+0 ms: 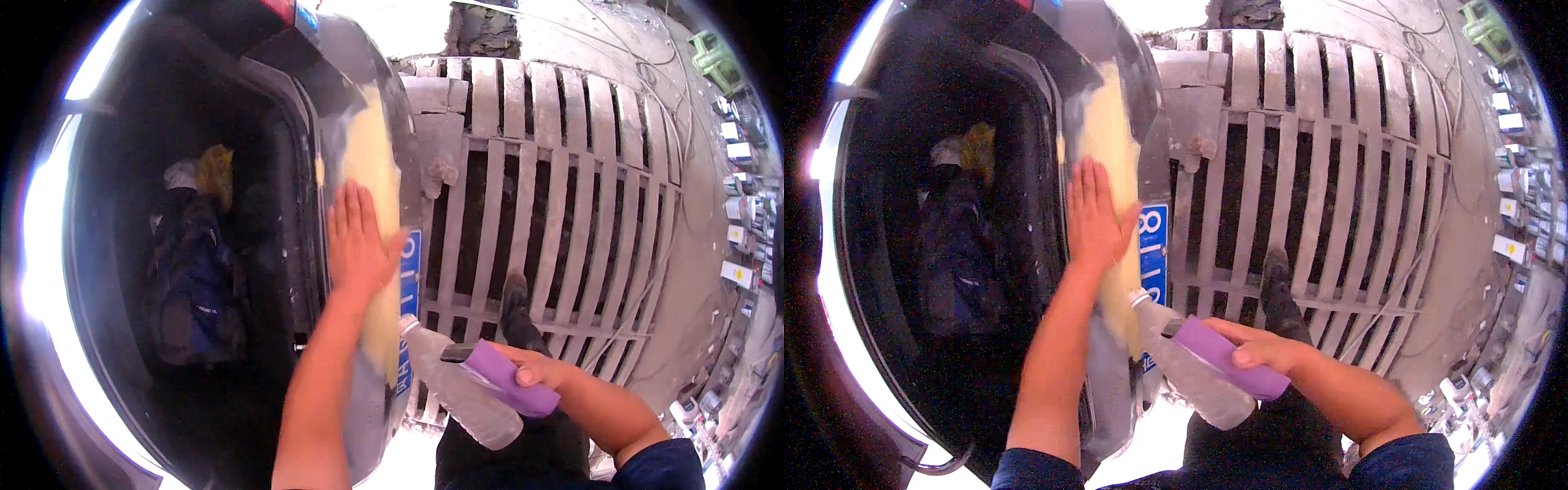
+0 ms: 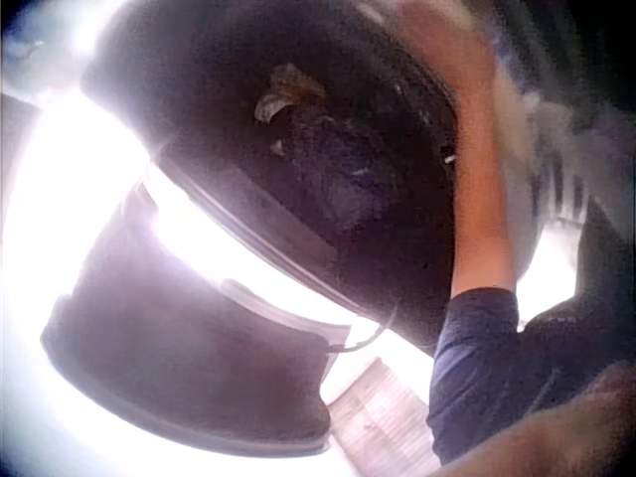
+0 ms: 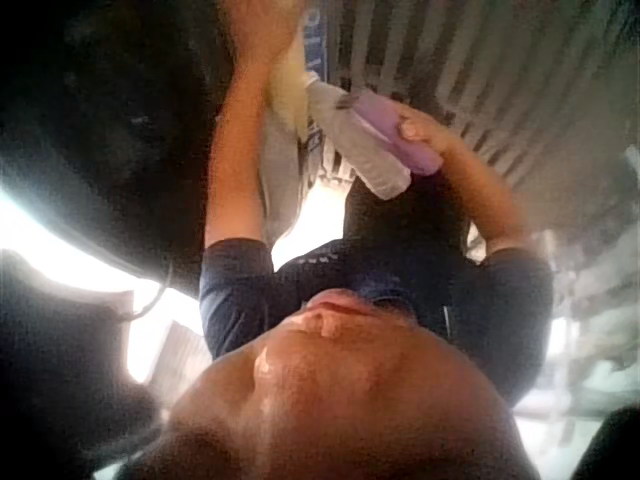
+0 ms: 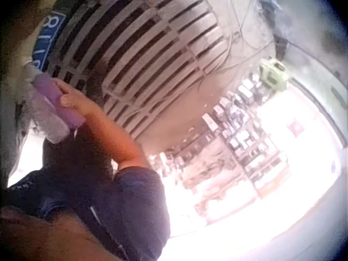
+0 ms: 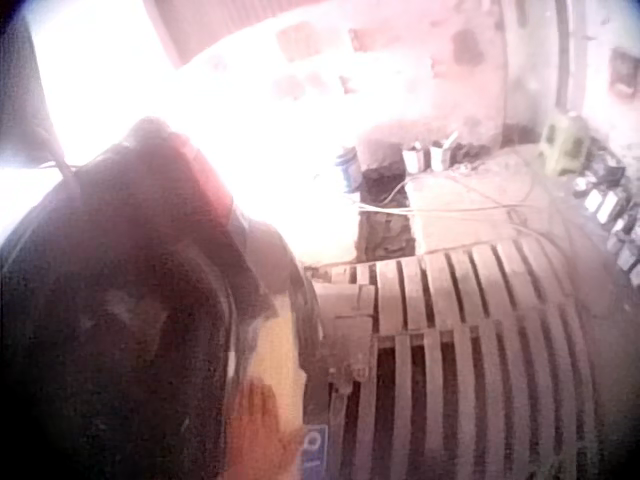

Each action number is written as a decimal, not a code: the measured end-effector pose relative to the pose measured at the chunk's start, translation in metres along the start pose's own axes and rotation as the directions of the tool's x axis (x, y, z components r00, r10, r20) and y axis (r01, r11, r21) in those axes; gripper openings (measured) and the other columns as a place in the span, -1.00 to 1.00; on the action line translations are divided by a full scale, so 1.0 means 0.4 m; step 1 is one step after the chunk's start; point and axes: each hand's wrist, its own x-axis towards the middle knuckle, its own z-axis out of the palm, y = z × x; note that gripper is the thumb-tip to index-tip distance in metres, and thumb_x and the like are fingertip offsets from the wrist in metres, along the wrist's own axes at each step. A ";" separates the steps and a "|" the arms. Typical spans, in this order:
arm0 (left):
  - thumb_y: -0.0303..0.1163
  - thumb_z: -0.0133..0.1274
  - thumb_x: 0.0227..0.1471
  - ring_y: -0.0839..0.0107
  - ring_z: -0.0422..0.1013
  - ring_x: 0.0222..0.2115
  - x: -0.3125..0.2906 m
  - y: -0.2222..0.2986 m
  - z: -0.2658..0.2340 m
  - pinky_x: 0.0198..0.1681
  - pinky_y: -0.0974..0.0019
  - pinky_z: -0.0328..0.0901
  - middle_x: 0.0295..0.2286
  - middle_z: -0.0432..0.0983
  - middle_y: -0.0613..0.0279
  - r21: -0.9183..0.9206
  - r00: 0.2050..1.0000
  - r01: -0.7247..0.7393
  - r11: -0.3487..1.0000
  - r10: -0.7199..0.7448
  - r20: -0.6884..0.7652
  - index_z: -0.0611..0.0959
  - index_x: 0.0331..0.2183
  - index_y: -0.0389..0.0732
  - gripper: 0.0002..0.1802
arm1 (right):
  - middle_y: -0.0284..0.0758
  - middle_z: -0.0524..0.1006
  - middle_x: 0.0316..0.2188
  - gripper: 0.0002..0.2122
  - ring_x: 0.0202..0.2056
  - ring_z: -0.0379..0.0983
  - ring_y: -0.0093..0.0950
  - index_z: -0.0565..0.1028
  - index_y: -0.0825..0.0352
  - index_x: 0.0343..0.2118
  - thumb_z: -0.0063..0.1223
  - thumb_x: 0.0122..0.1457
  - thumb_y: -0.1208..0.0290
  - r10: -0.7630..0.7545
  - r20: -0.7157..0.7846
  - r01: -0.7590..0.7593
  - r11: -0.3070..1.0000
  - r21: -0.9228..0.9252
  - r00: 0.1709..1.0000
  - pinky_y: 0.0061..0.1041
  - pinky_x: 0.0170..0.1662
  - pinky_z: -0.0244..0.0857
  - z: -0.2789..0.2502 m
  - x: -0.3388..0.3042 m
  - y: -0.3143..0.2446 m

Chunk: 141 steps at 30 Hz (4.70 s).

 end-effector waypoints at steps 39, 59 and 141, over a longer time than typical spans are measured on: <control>0.11 0.06 0.06 -0.20 -0.13 0.33 -0.819 0.074 0.102 0.35 -0.18 -0.19 0.29 -0.05 -0.33 -0.015 0.999 0.030 0.999 -0.029 0.044 0.19 0.23 -0.50 0.00 | -0.16 0.27 0.20 0.13 0.20 0.23 -0.31 0.06 0.35 0.34 0.33 -0.20 -0.27 0.079 0.006 -0.079 0.997 -0.007 0.997 -0.27 0.25 0.07 0.054 -0.007 0.382; 0.19 -0.02 0.10 -0.05 -0.23 0.38 -0.475 0.051 0.049 0.40 -0.03 -0.30 0.34 -0.14 -0.19 -0.125 0.995 0.003 0.992 0.009 0.096 0.11 0.29 -0.40 0.03 | -0.20 0.34 0.15 0.12 0.16 0.29 -0.31 0.12 0.35 0.32 0.45 -0.28 -0.15 0.110 -0.112 -0.106 0.993 0.048 0.988 -0.30 0.24 0.11 0.058 -0.033 0.302; -0.04 0.10 0.04 0.11 0.33 0.10 -0.814 0.018 0.158 0.15 0.09 0.25 0.09 0.36 0.01 -0.982 0.535 -0.186 0.037 -0.834 -0.132 0.44 0.08 -0.21 -0.35 | -0.05 0.17 0.27 -0.38 0.23 0.17 -0.07 0.52 -0.08 0.02 0.22 -0.23 0.55 -0.248 0.418 0.049 -0.811 -0.583 0.874 -0.05 0.21 0.09 0.085 0.349 0.187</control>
